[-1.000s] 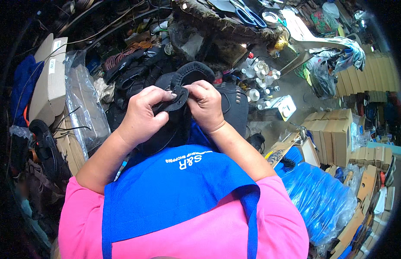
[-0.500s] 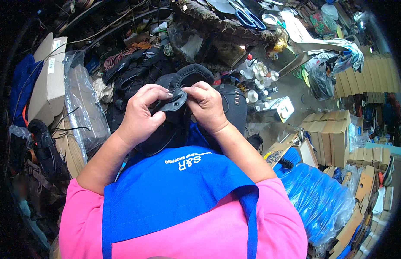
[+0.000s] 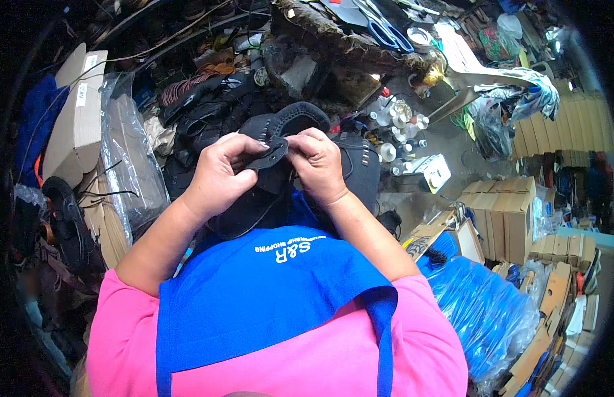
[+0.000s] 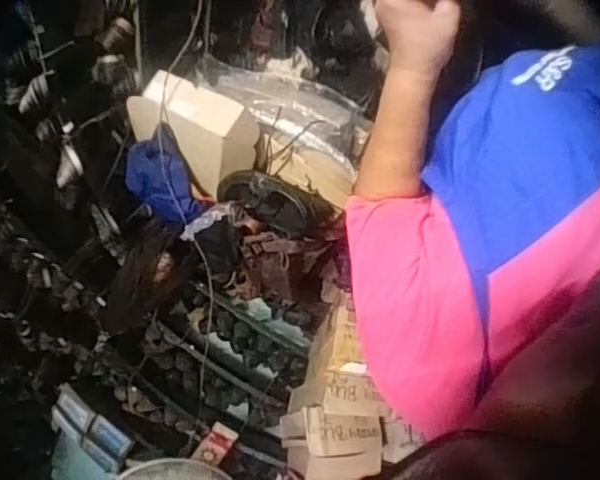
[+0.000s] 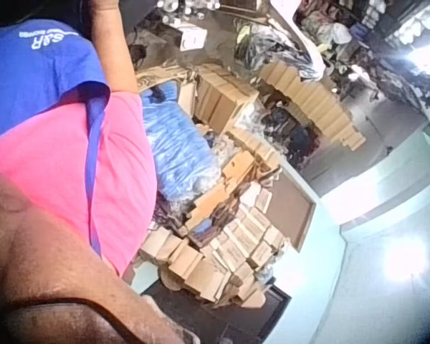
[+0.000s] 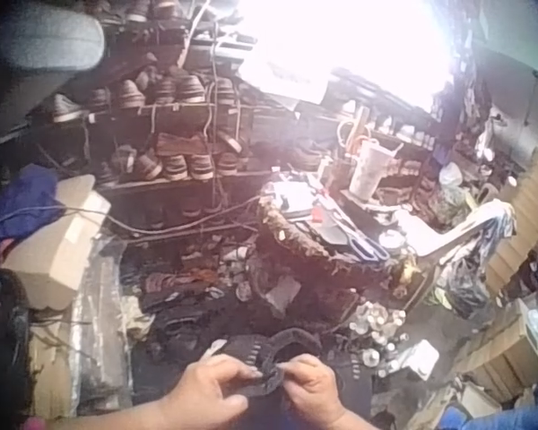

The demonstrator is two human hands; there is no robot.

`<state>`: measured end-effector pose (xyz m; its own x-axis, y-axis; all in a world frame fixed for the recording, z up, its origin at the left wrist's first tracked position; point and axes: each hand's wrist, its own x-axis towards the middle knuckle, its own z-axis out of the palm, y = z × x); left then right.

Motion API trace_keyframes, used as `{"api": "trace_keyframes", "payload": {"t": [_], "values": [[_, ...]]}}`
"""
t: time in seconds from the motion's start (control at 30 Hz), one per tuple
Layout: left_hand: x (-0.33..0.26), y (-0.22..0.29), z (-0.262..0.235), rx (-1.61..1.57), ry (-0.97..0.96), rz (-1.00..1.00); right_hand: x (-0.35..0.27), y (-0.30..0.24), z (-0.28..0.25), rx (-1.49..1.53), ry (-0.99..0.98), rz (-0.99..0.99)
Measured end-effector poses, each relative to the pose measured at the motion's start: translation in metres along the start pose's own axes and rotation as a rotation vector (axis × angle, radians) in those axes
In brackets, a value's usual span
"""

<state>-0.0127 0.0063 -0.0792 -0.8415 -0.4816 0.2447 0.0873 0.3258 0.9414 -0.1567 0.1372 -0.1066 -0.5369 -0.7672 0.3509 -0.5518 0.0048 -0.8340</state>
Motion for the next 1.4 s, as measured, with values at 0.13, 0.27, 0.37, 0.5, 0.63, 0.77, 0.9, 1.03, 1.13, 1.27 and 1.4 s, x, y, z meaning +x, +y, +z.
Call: {"api": "trace_keyframes", "payload": {"t": [0.13, 0.27, 0.37, 0.5, 0.63, 0.77, 0.9, 1.03, 1.13, 1.27, 1.4], "values": [[0.003, 0.012, -0.001, 0.119, -0.084, -0.055, 0.001, -0.006, 0.006, -0.081, 0.057, -0.011], [0.003, 0.003, -0.002, 0.126, -0.038, -0.027, 0.005, -0.014, 0.003, -0.161, 0.032, -0.028], [0.002, 0.000, -0.004, -0.022, -0.070, -0.109, 0.006, -0.019, -0.003, -0.184, -0.004, -0.042], [0.009, 0.001, -0.005, -0.088, -0.008, -0.186, 0.004, -0.021, -0.006, -0.205, -0.024, -0.016], [0.012, 0.006, -0.011, 0.150, -0.072, -0.122, 0.007, -0.021, -0.002, -0.214, -0.006, -0.038], [0.007, 0.006, -0.006, 0.061, -0.069, -0.174, 0.003, -0.020, 0.000, -0.193, 0.029, -0.022], [0.001, 0.012, -0.004, 0.220, -0.047, -0.018, -0.001, -0.013, 0.003, -0.104, 0.074, 0.003], [0.000, 0.018, -0.003, 0.278, -0.061, 0.045, -0.001, -0.009, 0.005, -0.107, 0.112, -0.050], [0.001, 0.019, -0.003, 0.307, -0.071, 0.073, 0.000, -0.009, 0.005, -0.117, 0.124, -0.100], [0.008, 0.016, -0.009, 0.299, -0.088, -0.025, 0.008, -0.014, 0.001, -0.160, 0.074, -0.114], [0.033, 0.013, -0.018, 0.077, -0.090, -0.270, 0.018, -0.024, -0.002, -0.259, -0.009, -0.042]]}}
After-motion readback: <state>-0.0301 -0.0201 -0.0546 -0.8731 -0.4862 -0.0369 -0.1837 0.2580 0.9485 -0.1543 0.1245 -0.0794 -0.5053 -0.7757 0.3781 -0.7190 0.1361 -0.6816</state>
